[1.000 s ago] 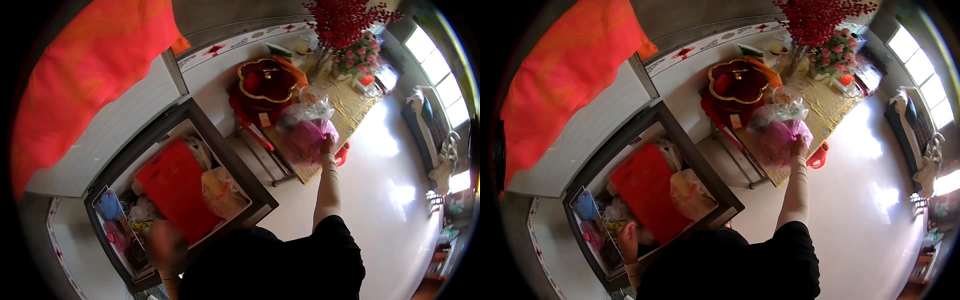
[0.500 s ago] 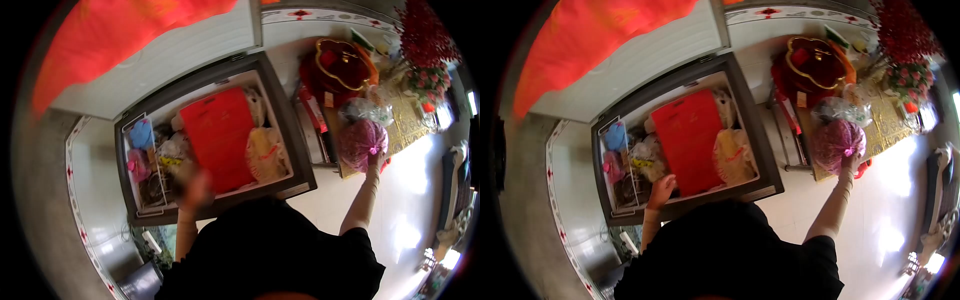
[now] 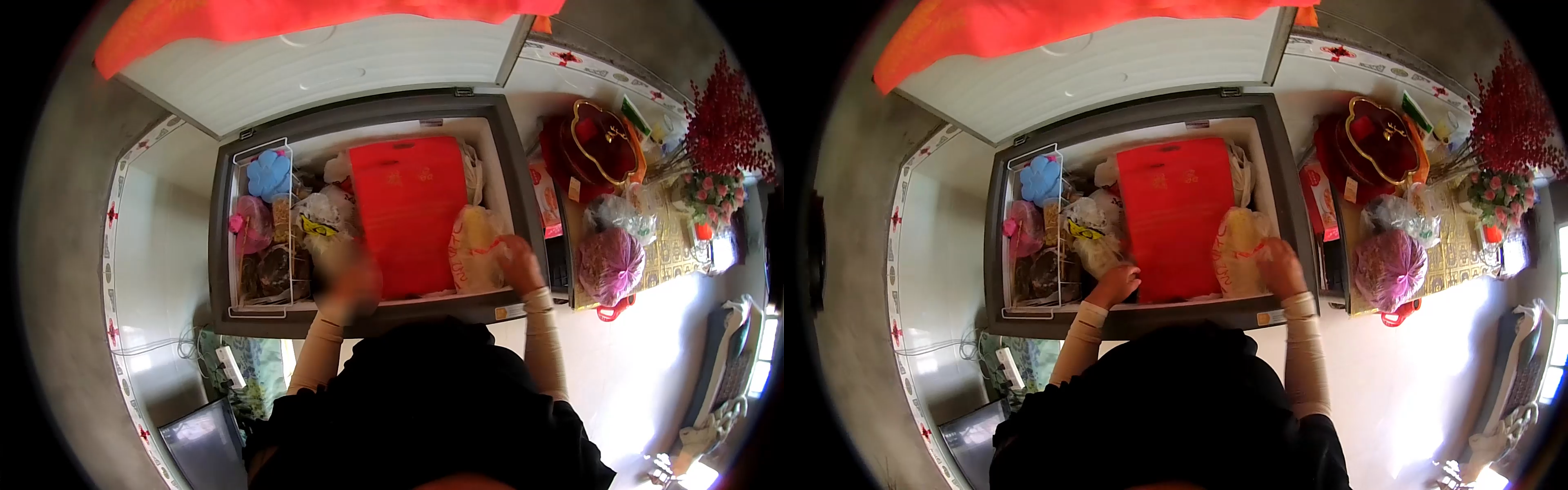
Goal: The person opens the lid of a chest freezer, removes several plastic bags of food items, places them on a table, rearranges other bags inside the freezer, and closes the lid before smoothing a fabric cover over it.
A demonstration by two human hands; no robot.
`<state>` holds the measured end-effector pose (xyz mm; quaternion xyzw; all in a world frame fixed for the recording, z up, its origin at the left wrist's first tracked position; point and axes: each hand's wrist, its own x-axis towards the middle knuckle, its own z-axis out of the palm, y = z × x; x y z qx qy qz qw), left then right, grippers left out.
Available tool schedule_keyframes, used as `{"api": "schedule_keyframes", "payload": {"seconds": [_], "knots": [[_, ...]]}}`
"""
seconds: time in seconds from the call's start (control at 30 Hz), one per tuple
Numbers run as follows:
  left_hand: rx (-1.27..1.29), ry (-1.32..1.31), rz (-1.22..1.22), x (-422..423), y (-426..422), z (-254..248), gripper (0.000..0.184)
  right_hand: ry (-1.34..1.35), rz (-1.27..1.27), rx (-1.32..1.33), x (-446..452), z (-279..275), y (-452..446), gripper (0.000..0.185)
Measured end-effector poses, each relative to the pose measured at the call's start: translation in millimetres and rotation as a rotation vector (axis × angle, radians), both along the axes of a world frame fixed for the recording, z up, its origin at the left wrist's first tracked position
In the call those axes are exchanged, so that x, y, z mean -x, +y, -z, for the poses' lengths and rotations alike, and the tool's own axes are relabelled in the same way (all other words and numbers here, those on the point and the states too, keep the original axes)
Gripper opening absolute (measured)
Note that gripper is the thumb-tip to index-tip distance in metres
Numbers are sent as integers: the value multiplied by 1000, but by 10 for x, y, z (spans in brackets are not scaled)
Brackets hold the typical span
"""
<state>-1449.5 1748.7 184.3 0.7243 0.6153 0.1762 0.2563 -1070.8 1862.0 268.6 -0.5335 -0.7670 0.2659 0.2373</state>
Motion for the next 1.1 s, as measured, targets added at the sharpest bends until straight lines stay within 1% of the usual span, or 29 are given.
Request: {"api": "schedule_keyframes", "payload": {"seconds": [0.03,0.1,0.13,0.2,0.23,0.3,0.33,0.4,0.43,0.5,0.53,0.6,0.63,0.7,0.73,0.8,0.83,0.9,0.93,1.0,1.03,1.1], "knots": [[-7,-6,-4,1,28,-118,28,-6,-4,-7,168,148,-60,38],[305,28,-2,-14,132,-566,23,-275,148,-84,471,336,-205,52],[307,28,-3,-37,108,-646,23,-274,147,-82,540,340,-211,52],[289,-109,-83,-6,93,-680,21,-379,292,189,673,289,-196,63],[291,-108,-83,15,72,-644,21,-378,291,191,675,323,-178,63],[398,-101,-86,95,123,-477,23,-470,376,198,672,382,-117,73],[392,-117,-74,90,130,-496,23,-485,388,190,649,365,-92,73],[292,-121,-1,95,85,-606,26,-570,354,330,593,361,-54,51],[283,-135,8,117,114,-530,26,-581,365,320,574,345,-28,51],[284,-158,29,146,127,-366,25,-603,296,326,531,353,-25,27],[278,-171,36,132,188,-320,25,-615,305,320,491,382,-3,27],[362,-108,0,117,254,-277,28,-532,316,210,445,486,-5,18],[355,-115,-4,116,296,-253,28,-538,314,201,467,460,15,18],[309,-82,-75,105,311,-229,33,-592,306,65,497,439,-50,18],[304,-88,-87,131,330,-134,33,-595,295,57,562,355,-53,18],[188,-226,-210,138,336,61,40,-608,257,-116,622,176,-140,19],[185,-230,-219,142,352,4,40,-610,248,-122,620,224,-110,19],[247,-230,-237,115,378,-213,46,-552,263,-30,575,377,-92,21],[250,-230,-232,106,383,-204,46,-554,268,-26,554,410,-97,21],[268,-263,-194,111,385,-174,46,-536,282,173,523,477,-71,22],[282,-265,-177,68,354,-144,46,-542,297,188,435,510,-116,22],[300,-315,-188,104,353,-108,46,-319,303,189,358,562,-62,26]]}}
